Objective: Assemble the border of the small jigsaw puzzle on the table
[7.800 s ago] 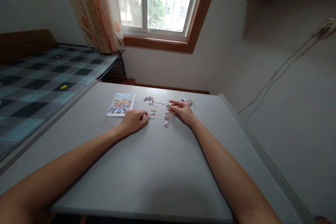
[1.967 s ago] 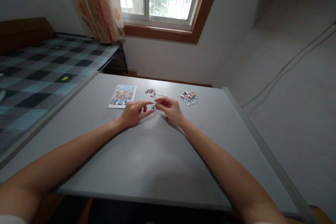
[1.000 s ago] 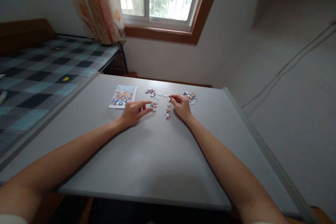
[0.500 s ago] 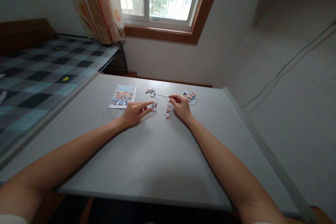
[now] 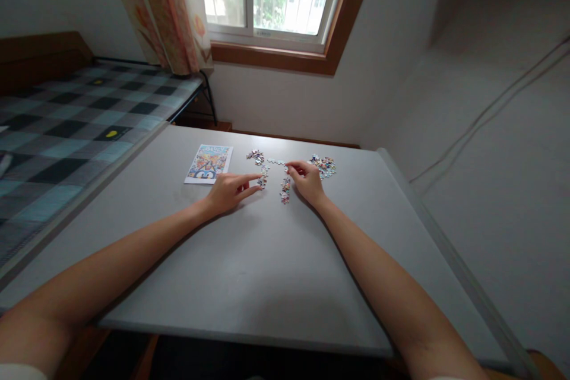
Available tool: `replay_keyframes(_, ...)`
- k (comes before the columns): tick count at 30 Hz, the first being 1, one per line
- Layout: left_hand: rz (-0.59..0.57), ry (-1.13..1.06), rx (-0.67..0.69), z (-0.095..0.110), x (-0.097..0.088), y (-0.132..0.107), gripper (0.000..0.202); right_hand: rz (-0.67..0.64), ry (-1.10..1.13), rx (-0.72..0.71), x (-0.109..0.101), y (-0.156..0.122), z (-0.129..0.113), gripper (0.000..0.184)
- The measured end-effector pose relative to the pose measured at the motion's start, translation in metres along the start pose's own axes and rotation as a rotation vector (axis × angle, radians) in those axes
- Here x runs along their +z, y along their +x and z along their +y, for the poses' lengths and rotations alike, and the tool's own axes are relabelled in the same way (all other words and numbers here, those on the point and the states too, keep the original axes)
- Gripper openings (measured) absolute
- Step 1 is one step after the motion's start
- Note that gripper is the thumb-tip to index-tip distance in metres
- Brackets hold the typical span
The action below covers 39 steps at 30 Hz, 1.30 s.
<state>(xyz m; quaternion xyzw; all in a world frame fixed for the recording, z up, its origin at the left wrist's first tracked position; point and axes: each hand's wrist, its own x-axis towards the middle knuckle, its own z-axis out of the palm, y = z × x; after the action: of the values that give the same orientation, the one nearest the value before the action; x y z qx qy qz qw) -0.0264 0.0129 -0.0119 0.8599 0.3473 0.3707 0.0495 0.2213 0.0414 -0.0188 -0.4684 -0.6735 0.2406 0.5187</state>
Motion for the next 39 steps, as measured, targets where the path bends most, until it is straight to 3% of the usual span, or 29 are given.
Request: replay_keyframes(39,0.027,0.028,0.003,0.0004,0.0009,-0.0001,0.036,-0.03,-0.058,-0.031,0.0007,-0.0027,-0.0061,0.019)
